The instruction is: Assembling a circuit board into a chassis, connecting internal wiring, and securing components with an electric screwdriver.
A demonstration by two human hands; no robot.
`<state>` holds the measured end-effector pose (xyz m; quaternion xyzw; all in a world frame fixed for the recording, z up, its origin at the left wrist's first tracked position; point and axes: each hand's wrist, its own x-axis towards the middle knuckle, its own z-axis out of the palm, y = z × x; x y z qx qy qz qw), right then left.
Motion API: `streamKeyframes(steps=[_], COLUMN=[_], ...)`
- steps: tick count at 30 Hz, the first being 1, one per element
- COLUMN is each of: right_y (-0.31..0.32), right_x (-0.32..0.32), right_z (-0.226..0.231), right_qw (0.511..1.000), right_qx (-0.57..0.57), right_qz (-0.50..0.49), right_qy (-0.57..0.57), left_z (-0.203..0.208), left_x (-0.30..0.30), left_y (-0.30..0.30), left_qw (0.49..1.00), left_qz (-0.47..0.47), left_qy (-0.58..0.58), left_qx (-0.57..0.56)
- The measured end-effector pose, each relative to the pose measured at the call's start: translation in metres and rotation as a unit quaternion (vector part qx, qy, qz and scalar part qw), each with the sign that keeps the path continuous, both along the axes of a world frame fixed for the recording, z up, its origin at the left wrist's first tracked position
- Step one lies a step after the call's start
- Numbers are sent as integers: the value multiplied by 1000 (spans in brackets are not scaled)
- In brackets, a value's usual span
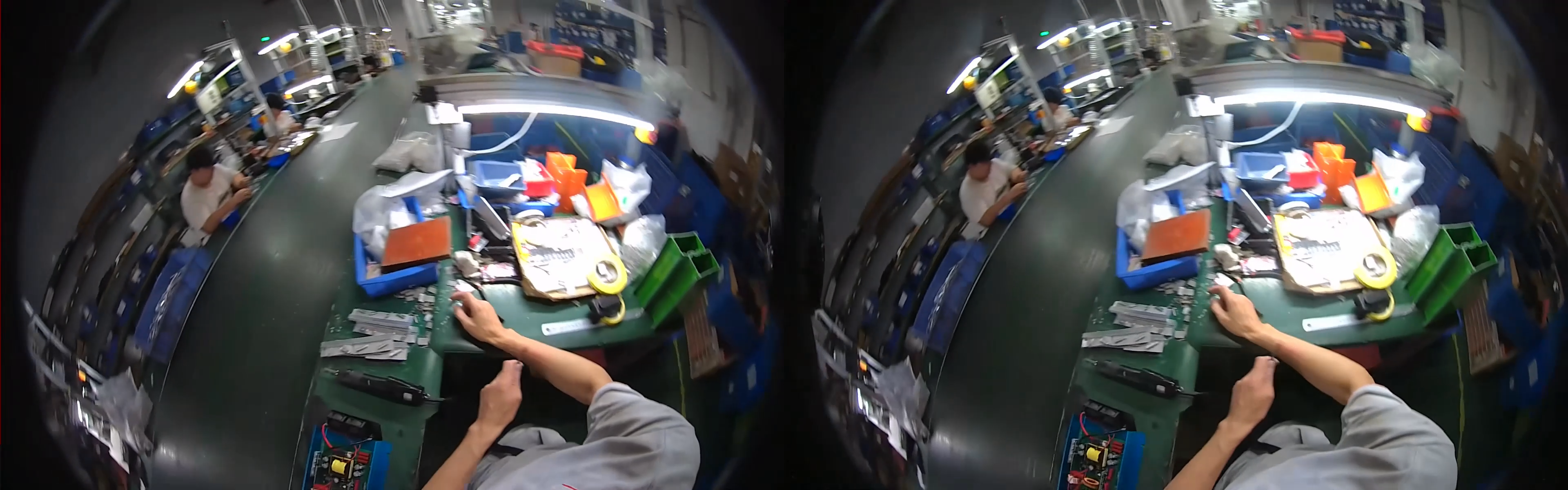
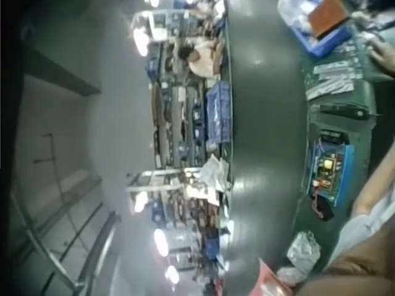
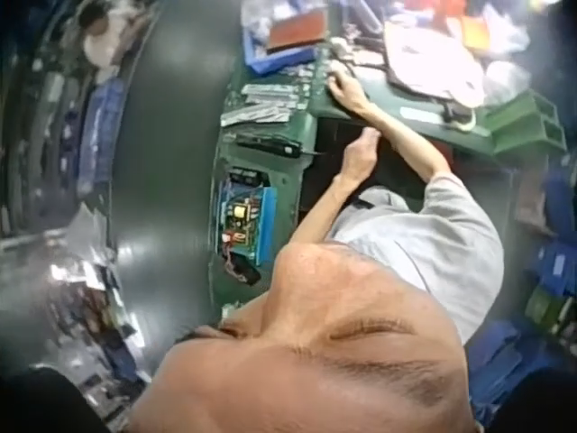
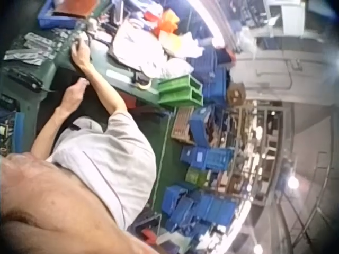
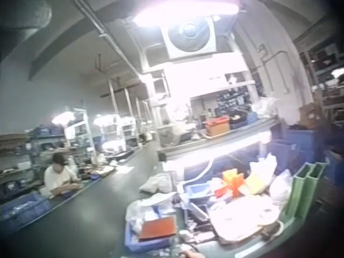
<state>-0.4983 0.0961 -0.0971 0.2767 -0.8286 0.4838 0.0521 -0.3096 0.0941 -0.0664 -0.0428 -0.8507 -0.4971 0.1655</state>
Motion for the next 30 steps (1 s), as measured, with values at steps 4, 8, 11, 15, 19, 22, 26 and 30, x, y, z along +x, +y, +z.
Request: streamKeyframes(steps=[4,8,11,15,19,22,26,30], right_y=[-2,-4,-6,-8,-13,-15,-15,-14], right_x=[5,2,4,4,4,3,4,5], right_z=[0,-5,-1,1,3,4,4,5], right_qw=[999,998,997,996,994,992,990,990], right_qx=[21,31,58,77,90,104,115,121], right_qz=[15,15,8,0,-5,-6,-10,-9], right_qy=[20,53,53,39,56,65,82,77], left_z=[-7,-8,-7,-7,-4,2,8,12], left_x=[-8,-14,-16,-15,-20,-24,-20,-15], left_y=[8,0,2,9,-12,-21,-20,-19], left_qw=[990,986,988,990,987,988,990,990], left_qz=[60,89,57,5,35,44,26,-41], left_qy=[-63,-57,-15,33,-16,-38,-64,-60], left_qx=[-114,-131,-144,-137,-153,-140,-126,-121])
